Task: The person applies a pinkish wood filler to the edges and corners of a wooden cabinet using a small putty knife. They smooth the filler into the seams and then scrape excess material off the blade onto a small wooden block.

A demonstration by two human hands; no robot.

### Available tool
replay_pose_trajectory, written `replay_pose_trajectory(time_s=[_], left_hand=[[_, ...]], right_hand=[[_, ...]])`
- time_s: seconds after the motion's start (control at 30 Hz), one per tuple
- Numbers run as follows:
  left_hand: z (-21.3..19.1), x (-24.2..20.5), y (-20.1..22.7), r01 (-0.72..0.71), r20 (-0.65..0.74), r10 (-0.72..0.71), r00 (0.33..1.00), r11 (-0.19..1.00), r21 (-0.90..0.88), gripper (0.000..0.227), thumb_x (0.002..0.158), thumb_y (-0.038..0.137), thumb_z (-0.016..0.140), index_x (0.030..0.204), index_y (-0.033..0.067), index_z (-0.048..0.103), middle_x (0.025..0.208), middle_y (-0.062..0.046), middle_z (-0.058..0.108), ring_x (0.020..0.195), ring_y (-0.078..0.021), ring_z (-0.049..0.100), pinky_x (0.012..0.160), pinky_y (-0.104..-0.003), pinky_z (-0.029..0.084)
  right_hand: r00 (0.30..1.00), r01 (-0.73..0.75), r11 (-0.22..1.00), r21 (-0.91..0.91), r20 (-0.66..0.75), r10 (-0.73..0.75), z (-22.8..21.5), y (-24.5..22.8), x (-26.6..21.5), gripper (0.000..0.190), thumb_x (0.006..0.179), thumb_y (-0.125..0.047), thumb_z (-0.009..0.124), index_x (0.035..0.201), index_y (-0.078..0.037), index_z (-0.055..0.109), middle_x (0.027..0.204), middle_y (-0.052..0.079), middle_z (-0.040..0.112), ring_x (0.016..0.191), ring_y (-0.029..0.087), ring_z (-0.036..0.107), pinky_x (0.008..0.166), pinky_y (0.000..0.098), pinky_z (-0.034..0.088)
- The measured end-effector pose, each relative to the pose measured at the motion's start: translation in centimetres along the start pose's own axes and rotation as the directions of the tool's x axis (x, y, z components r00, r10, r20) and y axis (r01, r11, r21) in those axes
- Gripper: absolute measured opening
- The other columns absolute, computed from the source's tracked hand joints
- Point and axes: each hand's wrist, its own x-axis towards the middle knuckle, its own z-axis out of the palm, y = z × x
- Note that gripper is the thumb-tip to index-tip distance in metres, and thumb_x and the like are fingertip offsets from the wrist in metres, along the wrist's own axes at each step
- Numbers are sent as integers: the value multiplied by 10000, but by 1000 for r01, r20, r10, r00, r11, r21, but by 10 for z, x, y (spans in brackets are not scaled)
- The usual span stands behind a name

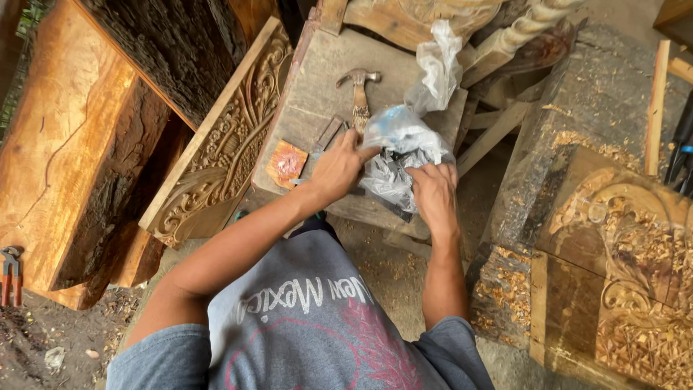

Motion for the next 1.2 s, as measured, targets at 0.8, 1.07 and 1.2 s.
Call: replay_pose_trajectory(time_s=[0.8,1.07,1.2], left_hand=[[41,72,-4,-52,-64,93,994,880,473,624,905,374,693,1262,-134,626,1658,-354,74,1551,-497,92,1236,-622,176],[42,65,-11,-43,-35,66,997,891,453,300,930,134,600,1162,-45,662,1663,-367,85,1557,-518,105,1243,-636,180],[34,62,-13,-57,-96,110,989,899,435,414,906,142,623,1269,-57,642,1658,-367,88,1551,-518,104,1232,-646,184]], right_hand=[[988,-153,987,53,11,153,34,16,39,229,852,-99,793,1076,-57,777,962,174,697,876,396,693,771,494,552],[986,-164,984,-65,-24,163,81,41,39,289,784,-61,824,1070,-40,789,1037,198,730,852,379,726,740,486,575],[976,-217,976,-7,-4,217,77,42,27,179,851,-95,842,1020,-54,801,989,141,759,814,277,738,784,441,583]])
